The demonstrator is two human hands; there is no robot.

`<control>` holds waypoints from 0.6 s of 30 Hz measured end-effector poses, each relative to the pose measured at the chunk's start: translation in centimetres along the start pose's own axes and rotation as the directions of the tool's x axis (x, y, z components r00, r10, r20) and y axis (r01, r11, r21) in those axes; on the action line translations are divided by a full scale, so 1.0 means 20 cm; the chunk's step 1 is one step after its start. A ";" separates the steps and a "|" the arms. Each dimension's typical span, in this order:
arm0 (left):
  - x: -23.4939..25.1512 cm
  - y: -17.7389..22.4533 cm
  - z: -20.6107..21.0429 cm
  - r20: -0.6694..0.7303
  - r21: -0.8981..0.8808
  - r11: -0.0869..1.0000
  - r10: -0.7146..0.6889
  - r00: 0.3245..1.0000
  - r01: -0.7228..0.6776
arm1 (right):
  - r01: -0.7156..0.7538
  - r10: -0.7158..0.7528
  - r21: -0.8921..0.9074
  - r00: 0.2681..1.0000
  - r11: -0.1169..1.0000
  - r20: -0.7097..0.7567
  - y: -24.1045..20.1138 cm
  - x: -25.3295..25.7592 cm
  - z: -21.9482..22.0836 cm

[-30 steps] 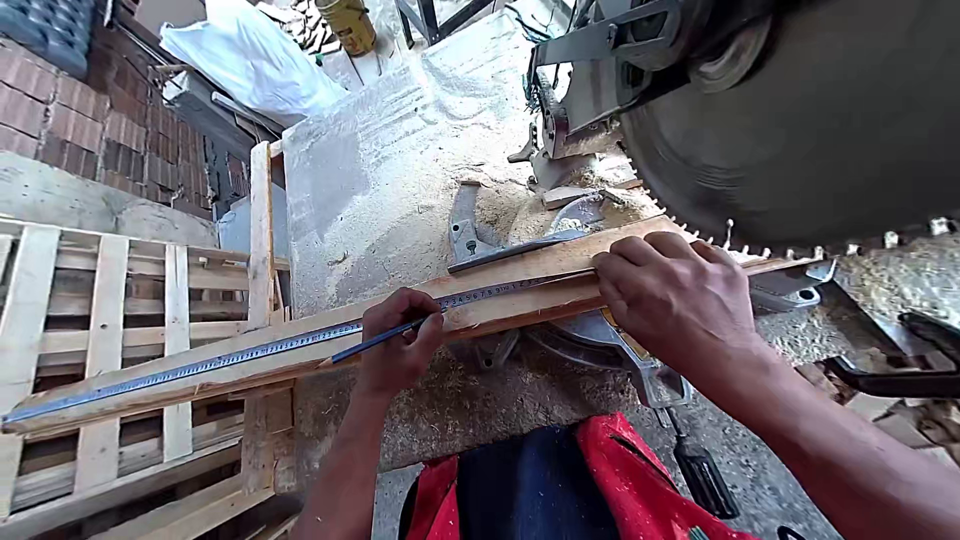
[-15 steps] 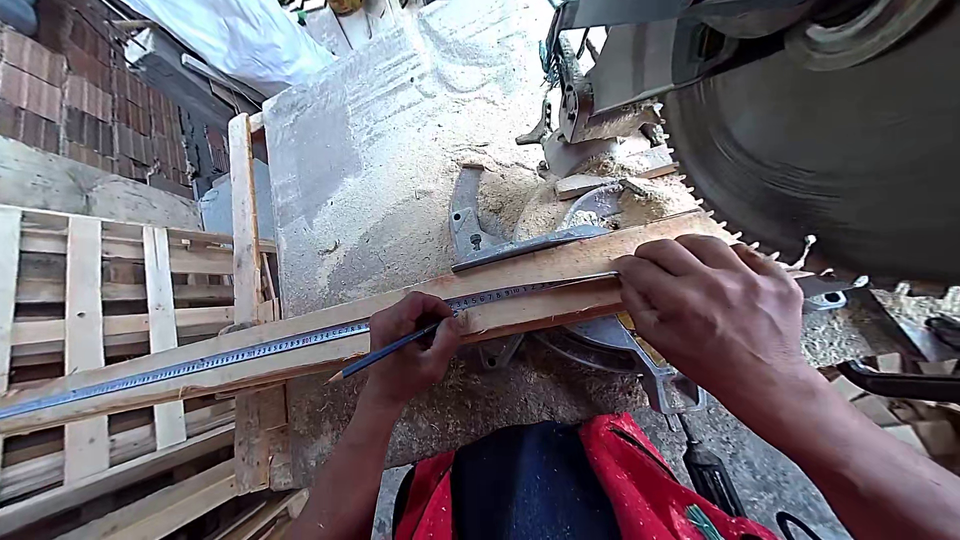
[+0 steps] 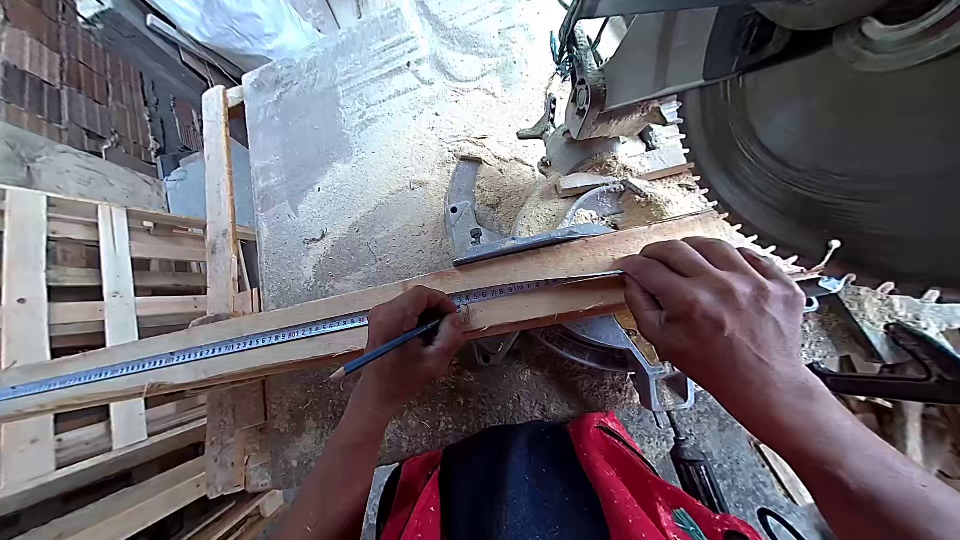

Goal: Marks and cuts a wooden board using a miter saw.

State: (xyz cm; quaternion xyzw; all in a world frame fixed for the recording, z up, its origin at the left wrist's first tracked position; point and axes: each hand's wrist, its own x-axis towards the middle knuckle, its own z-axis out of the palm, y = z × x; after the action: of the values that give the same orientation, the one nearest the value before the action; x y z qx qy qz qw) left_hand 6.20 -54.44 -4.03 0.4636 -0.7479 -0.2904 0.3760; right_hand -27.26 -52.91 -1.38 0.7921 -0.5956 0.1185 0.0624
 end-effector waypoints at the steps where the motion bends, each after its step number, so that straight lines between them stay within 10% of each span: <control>1: 0.00 0.00 0.00 -0.001 -0.001 1.000 0.003 1.000 -0.003 | -0.003 0.003 -0.003 1.000 1.000 -0.003 0.00 0.00 0.00; 18: 0.01 0.01 0.00 -0.003 -0.019 1.000 -0.019 1.000 0.019 | -0.011 0.011 -0.010 1.000 1.000 -0.009 -0.01 0.00 0.00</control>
State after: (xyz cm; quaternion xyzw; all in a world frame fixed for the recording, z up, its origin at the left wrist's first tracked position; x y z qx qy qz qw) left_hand 6.01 -54.42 -3.79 0.4676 -0.7402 -0.3003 0.3786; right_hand -27.07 -52.87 -1.45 0.7879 -0.6002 0.1194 0.0684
